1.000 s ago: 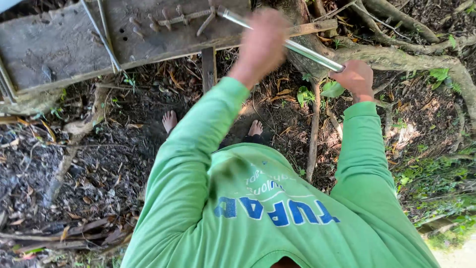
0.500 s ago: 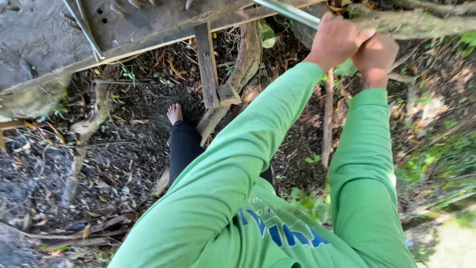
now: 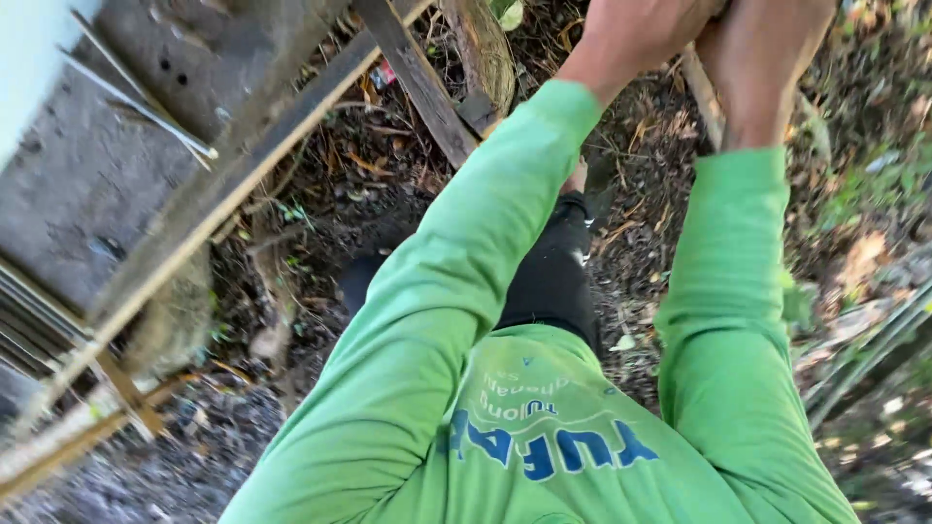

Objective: The recorder uses a metal pipe as a lever to bend pieces of rebar around fixed pegs on a wooden jig.

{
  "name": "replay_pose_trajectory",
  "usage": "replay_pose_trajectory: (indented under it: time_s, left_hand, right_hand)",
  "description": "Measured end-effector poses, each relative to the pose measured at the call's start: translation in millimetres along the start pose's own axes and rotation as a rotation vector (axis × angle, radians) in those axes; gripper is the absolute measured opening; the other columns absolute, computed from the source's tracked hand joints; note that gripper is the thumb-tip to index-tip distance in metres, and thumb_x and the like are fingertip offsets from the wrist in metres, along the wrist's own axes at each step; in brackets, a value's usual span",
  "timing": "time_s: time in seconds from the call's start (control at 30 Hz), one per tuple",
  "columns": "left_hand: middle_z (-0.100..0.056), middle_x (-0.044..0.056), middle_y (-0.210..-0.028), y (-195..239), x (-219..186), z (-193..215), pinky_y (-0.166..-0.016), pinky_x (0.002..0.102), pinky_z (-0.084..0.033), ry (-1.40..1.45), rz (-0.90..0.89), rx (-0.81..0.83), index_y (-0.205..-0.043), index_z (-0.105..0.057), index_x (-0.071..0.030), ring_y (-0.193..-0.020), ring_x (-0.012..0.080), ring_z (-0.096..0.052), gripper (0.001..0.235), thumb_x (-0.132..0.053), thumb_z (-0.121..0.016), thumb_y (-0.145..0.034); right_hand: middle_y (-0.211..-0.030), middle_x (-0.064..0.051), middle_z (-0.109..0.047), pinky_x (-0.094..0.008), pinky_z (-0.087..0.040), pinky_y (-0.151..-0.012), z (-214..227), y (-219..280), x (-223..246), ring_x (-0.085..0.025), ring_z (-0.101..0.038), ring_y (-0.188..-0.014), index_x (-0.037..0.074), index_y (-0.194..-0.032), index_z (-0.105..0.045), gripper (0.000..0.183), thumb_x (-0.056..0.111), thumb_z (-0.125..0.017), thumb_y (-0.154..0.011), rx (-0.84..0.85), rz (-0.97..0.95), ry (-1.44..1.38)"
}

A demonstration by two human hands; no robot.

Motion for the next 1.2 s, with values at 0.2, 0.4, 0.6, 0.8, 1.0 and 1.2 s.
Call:
replay_pose_trajectory:
  time_s: [0.2,0.4,0.6,0.8,1.0,1.2]
  left_hand:
    - [-0.045,-0.003,-0.058,63,-23,132,-0.081,0.039,-0.038,0.348,0.064,0.187,-0.061,-0.051,-0.025,-0.058,0.0182,-0.046,0.055,-0.058,-0.036,-0.102]
    - [-0.047,0.001,-0.063,58,-32,128,-0.080,0.041,-0.038,0.386,0.182,0.044,-0.073,-0.056,-0.020,-0.066,0.0225,-0.049,0.040,-0.048,-0.050,-0.101]
    - [-0.052,0.002,-0.066,36,-30,152,-0.084,0.045,-0.040,0.403,0.257,0.031,-0.069,-0.060,-0.019,-0.072,0.0248,-0.054,0.030,-0.039,-0.064,-0.091]
    - [-0.058,0.003,-0.081,28,-61,175,-0.095,0.045,-0.043,0.423,0.519,-0.041,-0.084,-0.063,-0.015,-0.088,0.0243,-0.059,0.020,-0.032,-0.072,-0.089]
    - [-0.055,0.003,-0.097,26,-57,166,-0.083,0.040,-0.051,0.609,1.455,-0.797,-0.116,-0.051,-0.010,-0.094,0.0210,-0.056,0.036,-0.008,-0.067,-0.083]
    - [-0.048,0.001,-0.073,29,-68,122,-0.050,0.035,-0.050,1.784,1.772,-0.890,-0.108,-0.042,-0.009,-0.058,0.0134,-0.051,0.028,-0.020,-0.064,-0.096]
  right_hand:
    - [-0.058,-0.003,-0.061,-0.036,-0.050,-0.061,105,87,76,-0.018,-0.059,-0.048,0.021,-0.087,-0.069,0.011,0.026,-0.074,-0.095,0.220,-0.144,0.004]
    - [-0.066,-0.012,-0.068,-0.042,-0.054,-0.061,102,41,27,-0.028,-0.067,-0.057,0.016,-0.102,-0.073,0.021,0.028,-0.074,-0.085,0.746,0.019,-0.274]
    - [-0.073,-0.005,-0.066,-0.039,-0.052,-0.064,44,11,-6,-0.022,-0.064,-0.067,0.003,-0.101,-0.067,0.019,0.015,-0.074,-0.088,1.499,0.007,-0.955]
    - [-0.063,-0.007,-0.062,-0.033,-0.045,-0.043,38,20,-9,-0.019,-0.060,-0.050,0.001,-0.100,-0.058,0.016,0.006,-0.063,-0.086,1.731,-0.325,-1.297]
    - [-0.055,0.000,-0.049,-0.032,-0.040,-0.038,74,4,6,-0.015,-0.050,-0.040,0.011,-0.087,-0.051,0.016,0.006,-0.066,-0.087,1.875,-0.489,-1.619]
    - [-0.055,0.000,-0.046,-0.034,-0.040,-0.040,77,20,15,-0.017,-0.050,-0.041,0.008,-0.086,-0.054,0.015,0.009,-0.068,-0.089,1.843,-0.481,-1.678]
Point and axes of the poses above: each hand's wrist, its own y-axis away from the middle knuckle, its own z-axis out of the back of the hand, x = y × z, the point moved 2 cm from there along -y, towards the middle knuckle
